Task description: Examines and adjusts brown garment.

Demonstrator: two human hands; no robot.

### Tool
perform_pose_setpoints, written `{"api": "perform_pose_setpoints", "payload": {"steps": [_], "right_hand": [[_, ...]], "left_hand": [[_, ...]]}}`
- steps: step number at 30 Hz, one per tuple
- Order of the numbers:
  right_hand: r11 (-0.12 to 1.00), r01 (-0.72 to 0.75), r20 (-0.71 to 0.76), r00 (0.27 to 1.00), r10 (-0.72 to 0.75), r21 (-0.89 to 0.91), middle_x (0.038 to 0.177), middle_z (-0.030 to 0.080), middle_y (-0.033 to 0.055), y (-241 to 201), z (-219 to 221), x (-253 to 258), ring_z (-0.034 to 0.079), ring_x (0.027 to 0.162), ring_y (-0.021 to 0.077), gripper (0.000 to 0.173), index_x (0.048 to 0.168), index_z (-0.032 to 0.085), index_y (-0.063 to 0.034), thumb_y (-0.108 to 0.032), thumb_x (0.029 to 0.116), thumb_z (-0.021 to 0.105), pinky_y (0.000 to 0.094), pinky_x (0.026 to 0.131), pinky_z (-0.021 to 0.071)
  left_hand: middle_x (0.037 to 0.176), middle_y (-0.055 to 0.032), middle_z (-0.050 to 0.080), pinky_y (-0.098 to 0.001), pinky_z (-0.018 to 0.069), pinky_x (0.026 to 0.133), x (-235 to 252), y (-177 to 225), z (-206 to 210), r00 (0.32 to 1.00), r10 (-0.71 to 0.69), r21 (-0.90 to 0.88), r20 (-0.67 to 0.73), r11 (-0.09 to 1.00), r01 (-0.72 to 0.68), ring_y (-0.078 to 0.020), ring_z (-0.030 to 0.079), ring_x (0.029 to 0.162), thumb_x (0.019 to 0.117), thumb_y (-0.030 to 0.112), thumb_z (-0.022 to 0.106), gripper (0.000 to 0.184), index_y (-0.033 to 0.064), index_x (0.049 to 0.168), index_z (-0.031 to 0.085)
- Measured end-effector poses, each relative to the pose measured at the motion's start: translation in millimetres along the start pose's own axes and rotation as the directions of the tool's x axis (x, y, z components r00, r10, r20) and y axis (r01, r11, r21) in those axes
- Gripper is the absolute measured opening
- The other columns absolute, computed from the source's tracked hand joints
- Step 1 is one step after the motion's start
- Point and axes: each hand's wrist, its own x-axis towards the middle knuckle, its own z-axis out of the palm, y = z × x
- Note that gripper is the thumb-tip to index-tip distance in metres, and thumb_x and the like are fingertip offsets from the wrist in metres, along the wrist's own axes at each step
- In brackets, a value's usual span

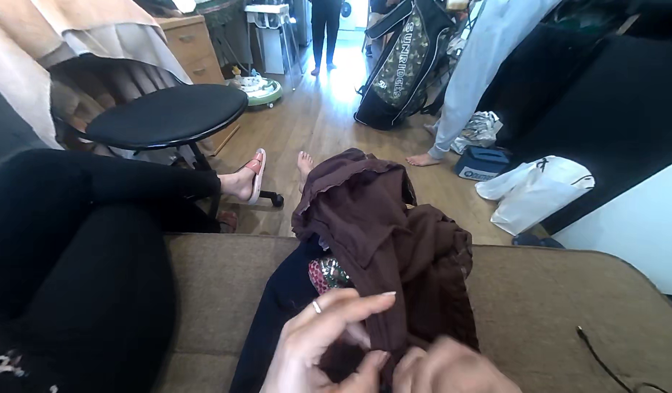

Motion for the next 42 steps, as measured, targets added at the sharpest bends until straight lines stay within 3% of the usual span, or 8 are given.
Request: {"api": "perform_pose_setpoints", "payload": {"steps": [3,7,17,22,26,29,35,42], "right_hand": [[0.993,-0.114,-0.098,0.989,0.11,-0.036,0.085,0.057,-0.0074,7.3,-21.8,3.5,0.055,0.069,-0.0032,0.02,0.1,0.059,-0.0182,-0.034,0.108,0.052,0.0143,0.062,0.0487],[0.99,-0.115,-0.233,0.968,0.093,-0.079,0.084,0.06,-0.0161,-4.4,-61.9,5.8,0.054,0.066,-0.0074,0.012,0.102,0.064,-0.0268,-0.035,0.106,0.055,0.0104,0.058,0.046],[0.987,-0.045,-0.326,0.945,-0.008,-0.156,0.085,0.06,-0.0138,-19.5,-96.4,3.7,0.054,0.064,-0.0053,0.008,0.1,0.063,-0.0232,-0.027,0.1054,0.058,0.0114,0.057,0.0454],[0.967,-0.066,-0.27,0.963,-0.002,-0.245,0.091,0.063,-0.0173,-10.9,-74.2,2.8,0.058,0.07,-0.008,0.009,0.105,0.065,-0.0278,-0.031,0.1063,0.056,0.0094,0.061,0.0491],[0.997,-0.071,-0.14,0.988,0.071,0.008,0.092,0.061,-0.0106,33.5,-29.9,-0.3,0.057,0.069,-0.0052,0.014,0.108,0.065,-0.0226,-0.032,0.1068,0.055,0.0115,0.059,0.0499],[0.992,-0.01,-0.168,0.985,0.031,0.124,0.091,0.061,-0.0053,90.0,-0.4,-9.3,0.058,0.067,-0.0036,0.015,0.106,0.064,-0.0152,-0.029,0.1059,0.058,0.0125,0.058,0.0521],[0.952,0.123,-0.216,0.958,-0.188,-0.282,0.096,0.061,-0.0036,121.2,8.4,-21.5,0.063,0.082,-0.0007,0.015,0.105,0.061,-0.0148,-0.029,0.107,0.055,0.0139,0.073,0.0562],[0.852,0.321,-0.106,0.912,-0.395,-0.414,0.102,0.06,-0.0007,126.9,13.9,-24.5,0.066,0.099,0.0086,0.008,0.102,0.053,-0.0156,-0.019,0.1082,0.049,0.0292,0.099,0.0556]], "left_hand": [[0.13,-0.0026,0.061,-0.0217,0.0624,0.081,-0.1,-0.2,-1.0,0.995,-0.036,-0.132,-0.094,0.991,0.023,-0.0036,0.068,0.093,0.0837,-0.004,0.079,0.053,0.0068,0.135,0.066],[0.126,0.0015,0.066,-0.0221,0.0618,0.08,2.4,-2.8,-11.5,0.968,-0.011,-0.141,-0.25,0.99,-0.025,-0.0045,0.069,0.091,0.0819,-0.002,0.079,0.056,0.0131,0.135,0.068],[0.119,-0.0011,0.07,-0.0226,0.0613,0.082,6.4,-4.0,-20.1,0.948,-0.003,-0.189,-0.318,0.98,-0.06,-0.0076,0.07,0.092,0.082,-0.003,0.078,0.059,0.0138,0.137,0.066],[0.128,-0.003,0.066,-0.0243,0.0617,0.083,6.3,-3.1,-18.7,0.953,-0.023,-0.234,-0.301,0.971,-0.051,-0.0085,0.07,0.093,0.0841,-0.003,0.075,0.058,0.0121,0.139,0.064],[0.137,-0.0055,0.062,-0.0297,0.064,0.085,10.4,-1.8,-20.7,0.947,-0.077,-0.239,-0.311,0.971,0.0,-0.0148,0.073,0.1,0.0864,-0.002,0.075,0.057,0.0096,0.14,0.059],[0.134,-0.0066,0.064,-0.0288,0.0642,0.083,16.4,-14.8,-28.3,0.931,-0.053,-0.157,-0.361,0.988,-0.004,-0.0162,0.073,0.098,0.0853,-0.001,0.076,0.058,0.0132,0.139,0.06],[0.099,0.006,0.073,-0.0203,0.0607,0.073,25.4,-39.1,-61.8,0.849,0.065,0.086,-0.525,0.996,-0.023,-0.0053,0.07,0.08,0.0826,0.007,0.081,0.044,0.02,0.123,0.071],[0.086,0.0111,0.071,-0.0209,0.0619,0.071,42.1,-33.2,-83.3,0.777,0.086,0.079,-0.623,0.996,-0.046,-0.0034,0.069,0.075,0.0771,-0.01,0.076,0.055,0.0177,0.123,0.065]]}}
